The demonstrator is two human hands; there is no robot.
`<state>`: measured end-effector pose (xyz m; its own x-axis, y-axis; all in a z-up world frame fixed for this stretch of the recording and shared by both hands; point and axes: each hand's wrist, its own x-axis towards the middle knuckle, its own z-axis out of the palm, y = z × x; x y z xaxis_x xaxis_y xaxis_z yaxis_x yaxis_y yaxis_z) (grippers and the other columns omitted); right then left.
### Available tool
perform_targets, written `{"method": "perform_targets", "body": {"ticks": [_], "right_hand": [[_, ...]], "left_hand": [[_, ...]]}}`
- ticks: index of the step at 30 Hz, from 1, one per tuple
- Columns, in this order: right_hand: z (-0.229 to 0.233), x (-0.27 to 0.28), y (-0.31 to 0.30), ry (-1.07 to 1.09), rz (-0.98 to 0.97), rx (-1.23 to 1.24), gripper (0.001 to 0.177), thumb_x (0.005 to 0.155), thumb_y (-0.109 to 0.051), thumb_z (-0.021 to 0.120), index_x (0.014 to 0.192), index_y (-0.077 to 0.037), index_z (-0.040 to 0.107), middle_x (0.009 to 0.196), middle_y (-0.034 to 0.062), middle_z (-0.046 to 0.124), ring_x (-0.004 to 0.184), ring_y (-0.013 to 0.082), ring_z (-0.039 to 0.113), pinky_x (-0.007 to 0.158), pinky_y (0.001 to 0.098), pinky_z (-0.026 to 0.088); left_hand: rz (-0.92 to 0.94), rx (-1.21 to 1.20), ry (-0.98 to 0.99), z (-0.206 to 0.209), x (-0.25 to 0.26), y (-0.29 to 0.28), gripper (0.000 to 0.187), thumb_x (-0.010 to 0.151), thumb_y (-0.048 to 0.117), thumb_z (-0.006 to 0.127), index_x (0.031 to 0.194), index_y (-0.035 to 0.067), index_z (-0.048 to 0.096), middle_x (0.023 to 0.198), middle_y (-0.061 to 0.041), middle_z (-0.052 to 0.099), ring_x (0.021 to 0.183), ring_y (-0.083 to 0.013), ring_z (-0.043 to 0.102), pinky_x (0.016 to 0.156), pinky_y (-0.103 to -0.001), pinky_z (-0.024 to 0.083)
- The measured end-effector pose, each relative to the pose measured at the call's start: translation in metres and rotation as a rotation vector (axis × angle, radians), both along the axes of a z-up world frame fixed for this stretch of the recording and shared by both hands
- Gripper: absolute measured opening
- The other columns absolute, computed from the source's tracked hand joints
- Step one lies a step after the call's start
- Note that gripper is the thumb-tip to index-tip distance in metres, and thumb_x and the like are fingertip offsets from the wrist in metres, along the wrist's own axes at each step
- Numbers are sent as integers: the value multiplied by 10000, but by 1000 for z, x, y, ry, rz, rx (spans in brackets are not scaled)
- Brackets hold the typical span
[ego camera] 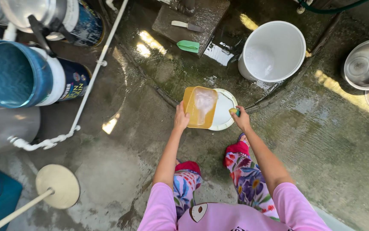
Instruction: Washing a plastic lid or seat component with a sponge and soapy water.
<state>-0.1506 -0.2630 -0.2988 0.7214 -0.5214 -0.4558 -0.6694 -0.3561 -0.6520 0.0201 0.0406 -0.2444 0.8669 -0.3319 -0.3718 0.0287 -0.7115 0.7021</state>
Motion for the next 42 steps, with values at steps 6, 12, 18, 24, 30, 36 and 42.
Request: {"method": "perform_targets", "body": {"ticks": [6,12,18,24,30,36,42], "right_hand": [[-94,-15,4,-57,194,-108,530,819,-250,833,1279,-74,636,1150,234,656,1054,409,645,941,461,518],[-127,-17,21,11,607,-106,627,756,-225,841,1321,-108,594,1228,185,546,1161,393,564,1011,449,490],[-179,-33,31,-68,808,-260,648,796,-252,842,1344,-68,550,1299,200,523,1270,410,497,1082,452,444],[-131,-19,47,186,1256,-381,1090,593,-375,852,1527,-90,367,1554,197,359,1465,403,314,1180,453,278],[-191,-44,46,123,1397,-715,395,915,-131,527,1304,-195,538,1439,179,440,1393,403,395,1136,484,364],[-187,-36,39,145,1267,-651,255,882,-184,558,1115,-156,656,1286,109,512,1211,315,510,1013,462,446],[-92,2,33,3,1227,-613,256,908,-168,537,1128,-124,660,1168,95,565,1122,283,538,881,428,466]], "left_hand": [[-38,-7,43,-50,15,1,737,868,54,565,1561,53,313,1472,-191,450,1335,-401,509,1114,-450,434],[-62,-73,37,-121,14,5,726,860,38,561,1549,75,336,1492,-185,456,1368,-391,481,1123,-443,412],[-107,-141,56,-158,9,16,730,839,6,552,1537,92,356,1479,-183,476,1365,-383,490,1132,-429,413],[-96,-161,58,-184,6,27,741,823,-8,552,1537,83,375,1476,-189,467,1376,-391,478,1156,-432,390],[-73,-146,97,-169,13,31,719,837,6,505,1540,77,372,1476,-177,490,1374,-367,502,1152,-426,410],[-39,-131,51,-179,15,44,722,825,0,522,1530,64,384,1468,-192,490,1370,-374,491,1145,-436,399],[31,-197,-20,-131,23,48,711,834,-14,513,1532,54,394,1466,-217,500,1370,-374,497,1166,-436,391]]}}
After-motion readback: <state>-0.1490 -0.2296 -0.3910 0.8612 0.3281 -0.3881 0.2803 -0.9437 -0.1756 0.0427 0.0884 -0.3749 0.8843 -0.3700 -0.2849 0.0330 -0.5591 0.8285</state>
